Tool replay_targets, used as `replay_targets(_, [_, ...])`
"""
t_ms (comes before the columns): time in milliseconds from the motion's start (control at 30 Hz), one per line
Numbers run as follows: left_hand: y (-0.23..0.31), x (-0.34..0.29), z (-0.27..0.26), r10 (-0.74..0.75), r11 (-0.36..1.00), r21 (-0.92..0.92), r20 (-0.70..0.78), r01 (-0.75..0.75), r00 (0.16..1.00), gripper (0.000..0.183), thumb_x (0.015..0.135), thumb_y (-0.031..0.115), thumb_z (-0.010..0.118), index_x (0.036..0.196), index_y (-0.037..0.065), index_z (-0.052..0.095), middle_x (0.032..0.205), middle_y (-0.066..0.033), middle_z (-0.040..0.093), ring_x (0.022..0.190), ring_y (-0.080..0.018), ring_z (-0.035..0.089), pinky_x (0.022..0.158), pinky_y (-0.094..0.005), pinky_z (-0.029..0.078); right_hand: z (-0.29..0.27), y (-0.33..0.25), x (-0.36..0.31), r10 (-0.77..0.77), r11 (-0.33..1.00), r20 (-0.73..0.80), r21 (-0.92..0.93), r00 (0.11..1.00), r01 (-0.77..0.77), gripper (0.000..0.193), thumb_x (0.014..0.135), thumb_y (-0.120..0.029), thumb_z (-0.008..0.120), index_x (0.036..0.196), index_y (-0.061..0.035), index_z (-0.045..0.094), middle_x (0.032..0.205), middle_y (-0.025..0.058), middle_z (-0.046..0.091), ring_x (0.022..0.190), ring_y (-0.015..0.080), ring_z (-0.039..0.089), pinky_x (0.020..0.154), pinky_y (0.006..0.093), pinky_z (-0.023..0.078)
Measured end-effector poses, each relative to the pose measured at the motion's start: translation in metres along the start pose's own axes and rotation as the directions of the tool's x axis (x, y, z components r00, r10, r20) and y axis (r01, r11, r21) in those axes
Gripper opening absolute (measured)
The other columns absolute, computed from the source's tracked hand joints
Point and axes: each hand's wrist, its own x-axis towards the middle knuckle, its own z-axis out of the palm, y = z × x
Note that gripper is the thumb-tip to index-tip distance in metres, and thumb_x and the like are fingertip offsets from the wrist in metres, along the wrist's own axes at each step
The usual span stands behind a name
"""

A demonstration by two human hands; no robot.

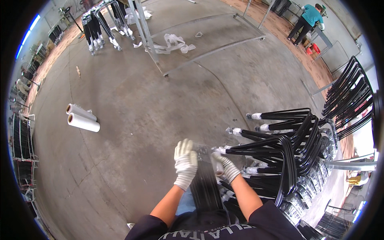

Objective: The person wraps individual black metal furniture frame components in plastic film by hand, picking each part up from a stack, winding the film around the length of the metal, and then placing the wrapped part onto a separate stack.

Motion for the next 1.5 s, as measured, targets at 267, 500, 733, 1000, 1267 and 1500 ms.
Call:
replay_targets(267, [-0.178,-0.105,0.034,-0.240,0.345,-0.498,0.773,0.796,0.588,0.037,0.094,0.024,0.032,0.123,0.005,0.047,0.122,-0.0066,0.051,0.109,-0.0217,0.048,0.095,-0.0315,0.038,0.059,0.057,0.013,0.319,0.731,0.525,0.394,0.789,-0.558,0.022,0.080,-0.021,0.060,0.099,-0.0087,0.058,0.086,0.0064,0.060,0.071,0.0185,0.058,0.062,0.0303,0.049])
replay_targets(500, [-0.098,-0.070,0.000,-0.548,0.116,-0.215,0.800,0.970,0.243,0.046,0.091,0.033,0.039,0.126,0.004,0.043,0.121,-0.0087,0.049,0.106,-0.0183,0.048,0.090,-0.0317,0.040,0.050,0.055,0.019,0.211,0.858,0.351,0.381,0.912,-0.345,0.024,0.081,-0.017,0.059,0.103,-0.0076,0.056,0.093,0.0076,0.057,0.080,0.0192,0.056,0.069,0.0288,0.048])
replay_targets(733, [-0.059,-0.042,-0.070,-0.629,0.177,-0.631,0.518,0.755,0.580,0.036,0.078,0.030,0.065,0.097,0.002,0.051,0.076,-0.0074,0.057,0.062,-0.0196,0.060,0.052,-0.0330,0.052,0.109,0.004,-0.007,-0.855,0.239,0.204,-0.662,0.477,0.711,0.038,0.077,-0.020,0.064,0.112,-0.0099,0.054,0.113,0.0150,0.049,0.101,0.0283,0.051,0.085,0.0354,0.044])
replay_targets(1000, [0.008,0.010,-0.113,-0.345,0.803,-0.328,0.424,0.497,0.838,0.038,0.080,0.028,0.060,0.108,0.004,0.056,0.098,-0.0041,0.059,0.089,-0.0131,0.054,0.079,-0.0285,0.045,0.158,-0.003,-0.026,-0.396,-0.698,0.816,-0.566,0.422,0.439,0.046,0.075,-0.026,0.052,0.119,-0.0117,0.051,0.125,0.0116,0.047,0.119,0.0277,0.039,0.100,0.0507,0.022])
replay_targets(1267, [0.029,0.014,-0.075,-0.319,0.870,-0.157,0.543,0.467,0.777,0.058,0.071,0.040,0.063,0.114,0.003,0.052,0.099,-0.0160,0.062,0.095,-0.0232,0.060,0.081,-0.0321,0.047,0.073,0.029,-0.039,-0.515,-0.464,0.817,-0.521,0.260,0.716,0.042,0.074,-0.022,0.057,0.111,-0.0021,0.051,0.105,0.0147,0.056,0.109,0.0326,0.047,0.098,0.0465,0.032])
replay_targets(1500, [0.045,0.000,-0.013,-0.153,0.988,0.070,0.403,0.137,0.902,0.047,0.075,0.039,0.060,0.097,-0.002,0.052,0.085,-0.0210,0.060,0.080,-0.0353,0.059,0.069,-0.0383,0.047,0.090,-0.011,-0.069,-0.596,0.726,0.407,-0.095,0.693,0.681,0.042,0.092,-0.029,0.045,0.123,-0.0004,0.043,0.117,0.0112,0.049,0.100,0.0220,0.052,0.085,0.0342,0.045])
